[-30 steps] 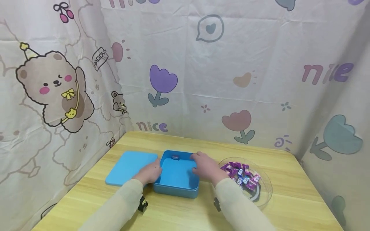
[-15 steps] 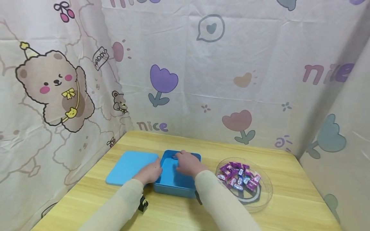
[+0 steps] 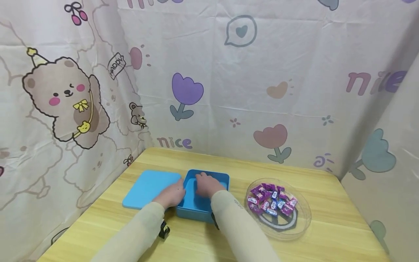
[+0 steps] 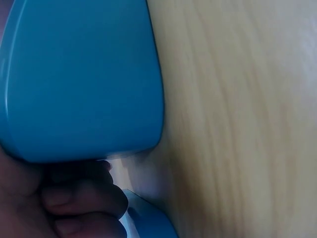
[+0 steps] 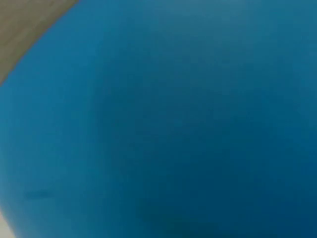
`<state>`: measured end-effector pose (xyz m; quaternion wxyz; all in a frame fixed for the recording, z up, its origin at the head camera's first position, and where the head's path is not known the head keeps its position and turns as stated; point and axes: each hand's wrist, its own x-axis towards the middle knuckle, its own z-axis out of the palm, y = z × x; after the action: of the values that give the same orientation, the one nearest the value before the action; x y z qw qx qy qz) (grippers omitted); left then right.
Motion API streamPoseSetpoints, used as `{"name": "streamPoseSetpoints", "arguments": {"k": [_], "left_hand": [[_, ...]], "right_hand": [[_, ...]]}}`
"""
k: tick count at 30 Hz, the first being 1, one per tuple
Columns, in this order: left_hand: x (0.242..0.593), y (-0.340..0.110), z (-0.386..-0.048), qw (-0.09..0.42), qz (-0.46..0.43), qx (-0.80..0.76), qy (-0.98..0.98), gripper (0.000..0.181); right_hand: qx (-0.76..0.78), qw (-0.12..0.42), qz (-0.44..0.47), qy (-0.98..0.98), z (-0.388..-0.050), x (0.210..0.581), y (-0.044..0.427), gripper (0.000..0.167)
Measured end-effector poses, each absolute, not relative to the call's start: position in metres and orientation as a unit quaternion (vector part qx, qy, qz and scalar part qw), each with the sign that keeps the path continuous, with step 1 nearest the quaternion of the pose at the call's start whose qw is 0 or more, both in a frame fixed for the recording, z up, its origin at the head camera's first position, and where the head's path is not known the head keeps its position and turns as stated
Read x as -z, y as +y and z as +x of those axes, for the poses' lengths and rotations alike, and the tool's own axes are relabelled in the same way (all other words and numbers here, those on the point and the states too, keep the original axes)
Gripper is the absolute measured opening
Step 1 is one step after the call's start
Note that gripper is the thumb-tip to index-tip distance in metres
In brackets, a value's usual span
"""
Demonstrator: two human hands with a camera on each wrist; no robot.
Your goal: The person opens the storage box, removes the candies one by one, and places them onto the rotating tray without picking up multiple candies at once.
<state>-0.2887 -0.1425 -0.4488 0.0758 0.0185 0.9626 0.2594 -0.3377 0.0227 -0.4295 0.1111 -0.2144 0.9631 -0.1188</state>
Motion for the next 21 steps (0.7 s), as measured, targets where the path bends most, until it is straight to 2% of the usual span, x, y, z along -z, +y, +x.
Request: {"name": "streamPoseSetpoints", "arguments": {"k": [5, 17, 21], "left_hand": [[0.448, -0.141, -0.288, 0.074, 0.018, -0.258, 0.963, 0.057], [0.448, -0.14, -0.286, 0.067, 0.023, -0.259, 0.963, 0.055], [0.447, -0.141, -0.286, 0.07, 0.018, -0.265, 0.962, 0.056]], "right_hand": [[0.113, 0.105, -0.213, 0.965, -0.337, 0.432, 0.022, 0.068], [0.069, 0.086, -0.222, 0.969, -0.34, 0.444, 0.022, 0.059], [0.044, 0.078, -0.232, 0.968, -0.337, 0.443, 0.021, 0.048]]}}
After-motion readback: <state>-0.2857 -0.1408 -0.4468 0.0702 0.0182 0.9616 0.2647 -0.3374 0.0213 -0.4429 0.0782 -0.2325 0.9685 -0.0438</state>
